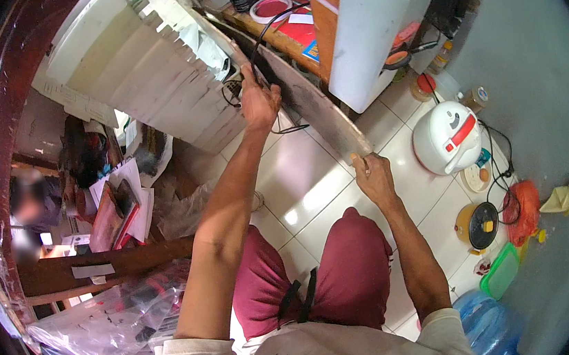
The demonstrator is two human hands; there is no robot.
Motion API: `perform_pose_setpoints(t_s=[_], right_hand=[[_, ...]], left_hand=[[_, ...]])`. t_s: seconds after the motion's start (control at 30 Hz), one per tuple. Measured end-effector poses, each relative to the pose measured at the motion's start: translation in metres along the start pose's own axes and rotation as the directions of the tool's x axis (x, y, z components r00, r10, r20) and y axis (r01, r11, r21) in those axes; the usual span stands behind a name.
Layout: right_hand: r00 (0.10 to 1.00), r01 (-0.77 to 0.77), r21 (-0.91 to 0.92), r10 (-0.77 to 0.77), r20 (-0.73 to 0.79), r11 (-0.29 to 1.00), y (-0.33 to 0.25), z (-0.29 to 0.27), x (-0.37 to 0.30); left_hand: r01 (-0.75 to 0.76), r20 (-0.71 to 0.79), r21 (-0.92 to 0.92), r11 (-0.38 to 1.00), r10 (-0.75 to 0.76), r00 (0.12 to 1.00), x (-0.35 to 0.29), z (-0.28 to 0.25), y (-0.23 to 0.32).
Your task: The person prepares a screen printing frame by applying tape to its edges, then organizes various ink containers and white jugs on a workbench before handling a wooden board.
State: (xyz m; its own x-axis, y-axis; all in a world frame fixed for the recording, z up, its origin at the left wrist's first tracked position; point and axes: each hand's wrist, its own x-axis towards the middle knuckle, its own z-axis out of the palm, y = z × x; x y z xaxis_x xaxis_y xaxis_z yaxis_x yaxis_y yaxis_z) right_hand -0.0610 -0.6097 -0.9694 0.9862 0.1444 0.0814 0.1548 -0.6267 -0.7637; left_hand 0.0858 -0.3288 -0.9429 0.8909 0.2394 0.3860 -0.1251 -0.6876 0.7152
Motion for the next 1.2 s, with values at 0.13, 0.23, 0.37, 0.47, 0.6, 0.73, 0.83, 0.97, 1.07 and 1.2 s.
perform_pose_setpoints(t_s=[0.13, 0.23, 0.37, 0.47, 0.6, 0.73, 0.83, 0.97, 1.07, 1.2], right_hand=[[0.991, 0.110, 0.083, -0.115, 0.062, 0.990, -0.016, 0.002, 0.001], [0.994, 0.073, 0.113, -0.082, 0.070, 0.991, -0.005, 0.003, -0.010], [0.991, 0.131, 0.003, -0.131, -0.020, 0.991, 0.026, 0.016, 0.000], [0.978, 0.187, -0.034, -0.189, -0.090, 0.982, 0.038, 0.027, 0.022], [0.974, 0.182, -0.007, -0.181, -0.136, 0.983, 0.025, 0.023, 0.039], [0.982, 0.183, -0.064, -0.180, 0.053, 0.981, -0.018, 0.026, 0.044], [0.975, 0.199, -0.024, -0.195, 0.108, 0.980, -0.007, 0.043, 0.054], [0.955, 0.260, 0.066, -0.267, 0.130, 0.963, 0.002, 0.045, 0.047], [0.880, 0.470, 0.035, -0.471, 0.059, 0.882, 0.009, 0.038, 0.027], [0.859, 0.513, 0.017, -0.513, -0.009, 0.858, 0.015, 0.022, 0.014]], left_hand=[[-0.041, -0.062, 0.000, 0.999, 0.041, 0.997, 0.003, 0.000, -0.024], [-0.012, -0.066, 0.004, 1.000, 0.013, 0.998, 0.002, 0.003, -0.001], [0.072, -0.007, -0.009, 0.997, -0.072, 0.997, 0.002, -0.002, 0.003], [-0.032, -0.065, 0.078, 0.996, 0.037, 0.997, 0.001, 0.003, 0.009], [0.134, -0.015, -0.111, 0.985, -0.136, 0.991, 0.006, 0.009, 0.011], [0.109, -0.132, -0.071, 0.991, -0.118, 0.984, 0.003, 0.002, -0.024], [0.082, -0.215, -0.082, 0.993, -0.098, 0.972, 0.010, 0.009, 0.012], [0.161, -0.081, -0.001, 0.987, -0.161, 0.984, 0.012, 0.004, 0.026], [0.091, -0.169, 0.037, 0.995, -0.083, 0.982, 0.010, 0.005, 0.001], [0.083, -0.212, 0.073, 0.994, -0.066, 0.975, 0.004, 0.011, 0.013]])
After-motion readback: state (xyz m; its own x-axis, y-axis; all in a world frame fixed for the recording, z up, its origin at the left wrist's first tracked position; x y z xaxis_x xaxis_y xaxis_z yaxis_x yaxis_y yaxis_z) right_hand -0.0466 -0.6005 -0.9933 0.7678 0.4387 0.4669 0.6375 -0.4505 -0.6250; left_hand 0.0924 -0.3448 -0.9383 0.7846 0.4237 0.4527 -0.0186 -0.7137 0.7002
